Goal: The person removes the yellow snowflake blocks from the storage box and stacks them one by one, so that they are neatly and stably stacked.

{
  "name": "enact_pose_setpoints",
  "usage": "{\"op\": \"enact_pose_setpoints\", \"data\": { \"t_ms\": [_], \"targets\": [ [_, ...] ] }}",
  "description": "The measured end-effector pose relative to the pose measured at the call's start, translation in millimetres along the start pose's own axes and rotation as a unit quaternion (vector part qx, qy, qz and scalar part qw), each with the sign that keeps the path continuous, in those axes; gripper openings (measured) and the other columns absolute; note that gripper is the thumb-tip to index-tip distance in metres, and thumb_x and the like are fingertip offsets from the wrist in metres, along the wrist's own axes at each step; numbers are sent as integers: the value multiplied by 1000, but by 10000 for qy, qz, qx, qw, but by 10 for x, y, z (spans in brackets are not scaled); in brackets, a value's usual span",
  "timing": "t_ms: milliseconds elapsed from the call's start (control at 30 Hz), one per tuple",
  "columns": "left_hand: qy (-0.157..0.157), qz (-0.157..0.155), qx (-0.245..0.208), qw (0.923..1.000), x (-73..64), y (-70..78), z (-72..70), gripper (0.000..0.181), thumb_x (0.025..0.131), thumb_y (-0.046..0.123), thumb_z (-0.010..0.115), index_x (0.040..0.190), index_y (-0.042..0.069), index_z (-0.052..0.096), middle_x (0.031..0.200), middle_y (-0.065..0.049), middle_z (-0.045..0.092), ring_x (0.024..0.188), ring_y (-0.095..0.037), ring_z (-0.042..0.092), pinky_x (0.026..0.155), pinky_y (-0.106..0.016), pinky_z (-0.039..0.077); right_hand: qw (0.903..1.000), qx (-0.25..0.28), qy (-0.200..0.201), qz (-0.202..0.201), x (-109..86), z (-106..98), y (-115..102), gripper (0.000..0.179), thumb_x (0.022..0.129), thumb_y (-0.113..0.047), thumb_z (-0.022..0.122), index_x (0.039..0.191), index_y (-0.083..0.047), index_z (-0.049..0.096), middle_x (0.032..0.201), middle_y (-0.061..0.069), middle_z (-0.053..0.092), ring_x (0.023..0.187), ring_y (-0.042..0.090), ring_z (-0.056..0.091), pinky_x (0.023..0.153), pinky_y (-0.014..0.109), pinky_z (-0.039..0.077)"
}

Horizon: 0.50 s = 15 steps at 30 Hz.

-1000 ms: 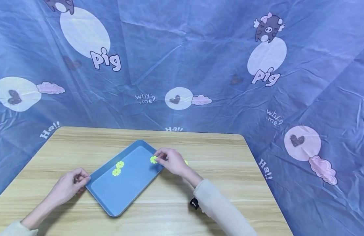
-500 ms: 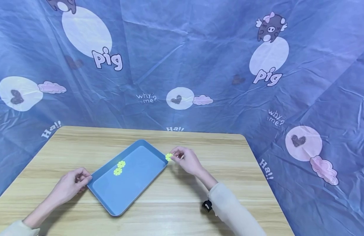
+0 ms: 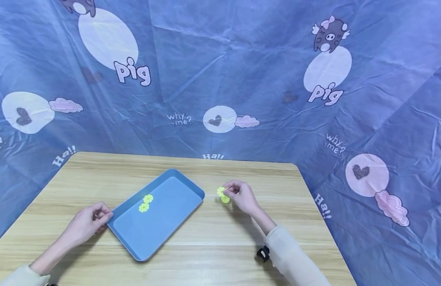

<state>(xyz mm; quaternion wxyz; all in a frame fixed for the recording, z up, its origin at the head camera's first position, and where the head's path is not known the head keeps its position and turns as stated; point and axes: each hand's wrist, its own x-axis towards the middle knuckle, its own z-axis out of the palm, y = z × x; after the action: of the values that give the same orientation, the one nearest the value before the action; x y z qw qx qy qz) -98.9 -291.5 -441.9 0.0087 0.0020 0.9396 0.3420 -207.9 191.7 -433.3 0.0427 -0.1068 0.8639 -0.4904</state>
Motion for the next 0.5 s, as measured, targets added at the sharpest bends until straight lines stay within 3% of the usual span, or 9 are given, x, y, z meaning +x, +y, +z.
{"op": "enact_pose_setpoints", "data": {
  "t_ms": [300,500],
  "targets": [
    [-6,-8,-24,10000,1,5,-6,4,99,13,70,96,10,69,77,4,68,63,0,54,64,-23,43,9983,409,-152,391,12,-57,192,22,94,-1,74,112,11,70,95,26,74,71,11,61,59,20,50],
    [-13,-33,-27,10000,-3,9,-5,4,99,13,70,96,9,69,77,4,69,64,-1,55,64,-23,44,9973,405,-203,575,14,-61,251,24,95,-2,73,113,13,69,90,27,72,65,11,61,55,21,49]
  ]
}}
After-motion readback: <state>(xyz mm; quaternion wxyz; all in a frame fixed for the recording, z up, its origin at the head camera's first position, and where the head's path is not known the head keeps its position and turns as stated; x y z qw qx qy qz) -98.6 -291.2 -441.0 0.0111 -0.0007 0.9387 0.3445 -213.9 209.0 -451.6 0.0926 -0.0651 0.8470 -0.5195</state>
